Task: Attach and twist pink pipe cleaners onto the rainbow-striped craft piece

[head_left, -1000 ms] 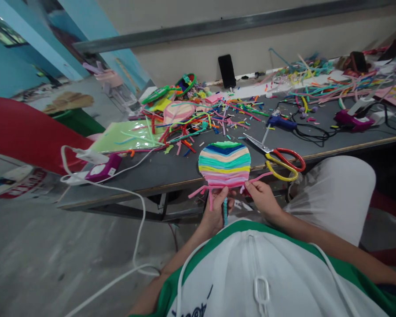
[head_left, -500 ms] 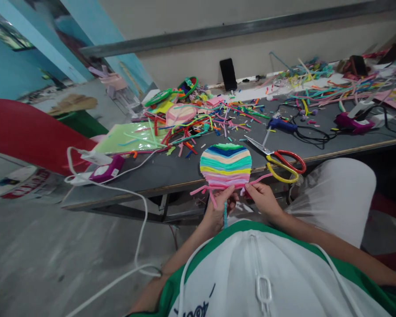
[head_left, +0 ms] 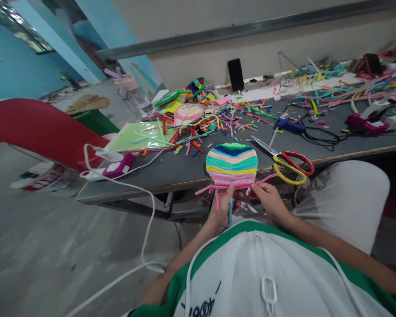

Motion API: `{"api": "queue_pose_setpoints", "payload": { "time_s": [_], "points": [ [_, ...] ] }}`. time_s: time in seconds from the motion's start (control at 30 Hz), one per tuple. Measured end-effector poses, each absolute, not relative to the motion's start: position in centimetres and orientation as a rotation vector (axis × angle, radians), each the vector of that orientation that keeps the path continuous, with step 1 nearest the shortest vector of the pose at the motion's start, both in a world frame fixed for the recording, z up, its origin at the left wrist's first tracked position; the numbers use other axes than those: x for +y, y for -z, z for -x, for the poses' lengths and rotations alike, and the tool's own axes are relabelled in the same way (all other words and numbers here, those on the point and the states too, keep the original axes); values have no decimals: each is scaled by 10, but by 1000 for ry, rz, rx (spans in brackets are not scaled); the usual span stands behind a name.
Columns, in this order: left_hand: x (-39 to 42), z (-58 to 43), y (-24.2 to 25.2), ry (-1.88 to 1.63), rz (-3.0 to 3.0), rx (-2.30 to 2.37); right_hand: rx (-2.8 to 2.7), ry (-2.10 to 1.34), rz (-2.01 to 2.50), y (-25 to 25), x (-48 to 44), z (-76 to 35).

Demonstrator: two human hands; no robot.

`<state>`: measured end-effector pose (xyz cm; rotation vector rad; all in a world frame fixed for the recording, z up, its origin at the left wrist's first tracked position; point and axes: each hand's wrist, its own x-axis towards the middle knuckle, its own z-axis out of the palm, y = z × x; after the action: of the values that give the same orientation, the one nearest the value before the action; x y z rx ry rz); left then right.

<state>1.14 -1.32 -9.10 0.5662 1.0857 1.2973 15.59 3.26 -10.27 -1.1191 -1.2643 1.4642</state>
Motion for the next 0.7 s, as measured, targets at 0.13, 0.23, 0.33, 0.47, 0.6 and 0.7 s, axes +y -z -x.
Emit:
{"api": "queue_pose_setpoints", "payload": {
  "time_s": [0.13, 0.23, 0.33, 0.47, 0.6, 0.7],
  "points": [
    [-13, -10, 88, -1215, -572, 1018, -1237, -1491, 1117, 99, 32, -156],
    [-13, -9, 87, -1184, -580, 1015, -1204, -1524, 1104, 96, 32, -157],
    [-12, -8, 87, -1157, -561, 1013, -1171, -1562, 1079, 95, 33, -159],
    [-11, -7, 89, -1140, -515, 1024, -1101, -1611, 1028, 94, 34, -161],
    [-11, -8, 88, -1132, -487, 1021, -1093, -1598, 1057, 96, 35, -161],
    [-11, -10, 89, -1148, -518, 1015, -1108, -1589, 1084, 99, 35, -161]
  ]
}}
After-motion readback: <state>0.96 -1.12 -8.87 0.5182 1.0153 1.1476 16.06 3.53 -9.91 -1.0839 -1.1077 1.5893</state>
